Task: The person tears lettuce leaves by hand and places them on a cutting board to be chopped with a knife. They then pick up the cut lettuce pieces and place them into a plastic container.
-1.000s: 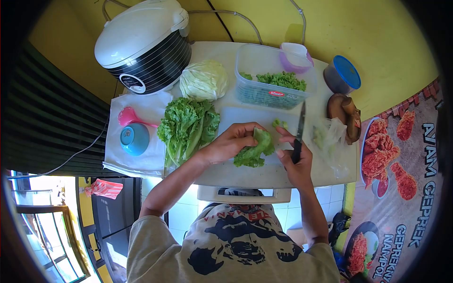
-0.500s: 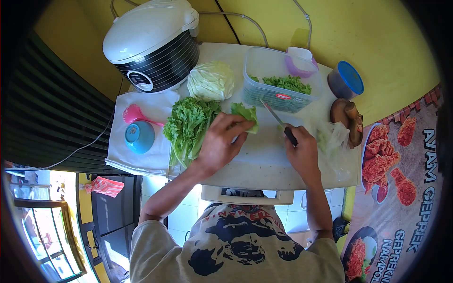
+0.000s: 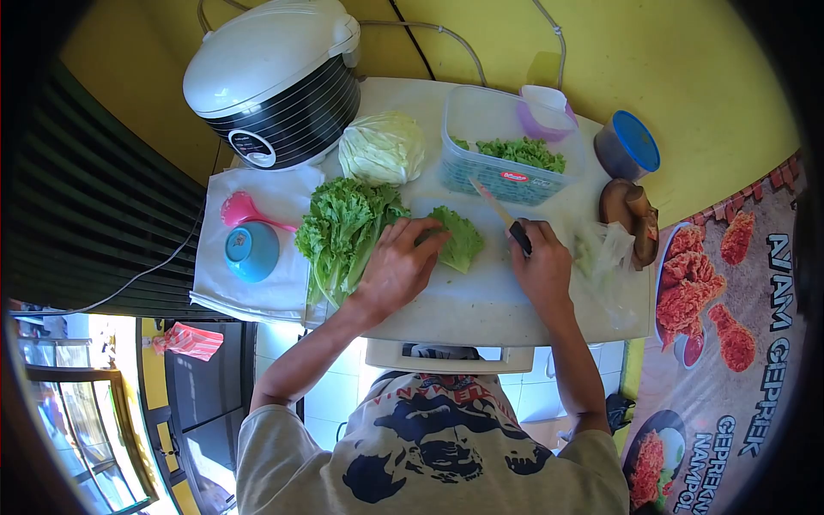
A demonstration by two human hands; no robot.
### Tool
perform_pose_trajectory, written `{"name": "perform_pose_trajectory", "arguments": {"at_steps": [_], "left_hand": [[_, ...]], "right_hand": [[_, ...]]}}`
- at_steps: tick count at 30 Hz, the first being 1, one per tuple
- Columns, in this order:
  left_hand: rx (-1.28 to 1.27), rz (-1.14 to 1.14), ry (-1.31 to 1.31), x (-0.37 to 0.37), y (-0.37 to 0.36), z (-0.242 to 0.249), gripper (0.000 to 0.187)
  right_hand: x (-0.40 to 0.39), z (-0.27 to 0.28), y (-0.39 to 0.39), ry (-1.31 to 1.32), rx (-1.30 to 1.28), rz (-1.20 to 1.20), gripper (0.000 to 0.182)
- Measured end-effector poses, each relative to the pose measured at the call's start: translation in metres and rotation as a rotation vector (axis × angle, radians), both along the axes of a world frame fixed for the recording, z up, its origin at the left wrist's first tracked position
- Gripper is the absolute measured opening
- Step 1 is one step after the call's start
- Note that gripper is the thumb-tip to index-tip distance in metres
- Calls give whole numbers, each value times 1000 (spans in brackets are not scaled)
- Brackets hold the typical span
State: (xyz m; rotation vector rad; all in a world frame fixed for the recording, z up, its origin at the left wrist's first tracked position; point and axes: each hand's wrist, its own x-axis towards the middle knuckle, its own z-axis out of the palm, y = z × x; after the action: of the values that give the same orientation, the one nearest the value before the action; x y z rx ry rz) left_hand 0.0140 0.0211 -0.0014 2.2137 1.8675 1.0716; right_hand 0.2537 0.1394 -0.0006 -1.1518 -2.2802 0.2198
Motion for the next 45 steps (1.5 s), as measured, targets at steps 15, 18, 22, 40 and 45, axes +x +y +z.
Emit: {"name": "perform_pose_trajectory", "arguments": {"at_steps": [15, 18, 22, 40, 45], "left_hand": [[-115, 33, 18, -2, -1, -4, 37], [-155, -11, 16, -5, -2, 4, 42], [-200, -74, 8, -12, -4, 14, 41], [-2, -108, 126, -11, 0, 20, 19], [-224, -251, -502, -6, -8, 44, 44]], "right_hand": [[0, 11, -2, 65, 136, 248, 44], [-5, 35, 3, 262, 189, 268, 40], [-6, 49, 32, 451, 194, 71, 33], [-9, 8, -23, 233, -30, 554, 59], [-16, 7, -21, 527, -223, 455, 31]]}}
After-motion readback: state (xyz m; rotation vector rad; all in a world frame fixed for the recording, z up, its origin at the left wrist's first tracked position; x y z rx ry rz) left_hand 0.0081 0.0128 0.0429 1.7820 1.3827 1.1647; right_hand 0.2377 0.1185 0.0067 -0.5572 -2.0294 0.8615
